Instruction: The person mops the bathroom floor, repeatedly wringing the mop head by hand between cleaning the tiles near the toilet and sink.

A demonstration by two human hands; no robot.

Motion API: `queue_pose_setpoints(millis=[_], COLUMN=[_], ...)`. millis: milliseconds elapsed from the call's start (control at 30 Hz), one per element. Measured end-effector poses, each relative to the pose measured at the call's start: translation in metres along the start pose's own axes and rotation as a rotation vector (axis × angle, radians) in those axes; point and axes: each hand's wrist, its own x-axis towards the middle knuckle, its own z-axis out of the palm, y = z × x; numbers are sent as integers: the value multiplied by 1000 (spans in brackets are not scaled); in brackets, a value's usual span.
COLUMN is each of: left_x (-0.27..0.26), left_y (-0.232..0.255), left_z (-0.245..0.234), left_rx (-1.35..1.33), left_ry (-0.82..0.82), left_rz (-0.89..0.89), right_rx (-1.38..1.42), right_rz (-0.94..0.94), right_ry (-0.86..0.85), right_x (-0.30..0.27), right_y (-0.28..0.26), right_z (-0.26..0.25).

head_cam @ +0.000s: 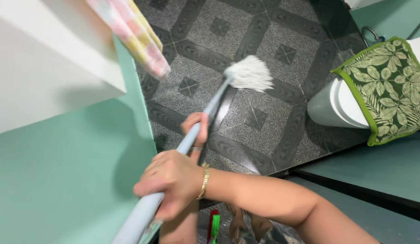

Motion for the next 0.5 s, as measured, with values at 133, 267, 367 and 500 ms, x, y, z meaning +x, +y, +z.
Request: queue_pose_setpoints(millis=[133, 267, 367, 500], left_x=[13, -1, -22, -42], left_y=[39, 38, 21, -8], left_z=[-66, -123, -155, -147], left_rx=[301, 423, 578, 458], left_ry=[11, 117, 207, 254], left_rz=[20, 34, 62, -191], right_rx=[115, 238, 361, 225], right_rz=[-96, -176, -184, -92], right_ry=[-54, -140, -182, -178], right_x=[10, 11, 7, -1], right_y=[-16, -17, -13, -9], right_z=[19, 37, 47, 50])
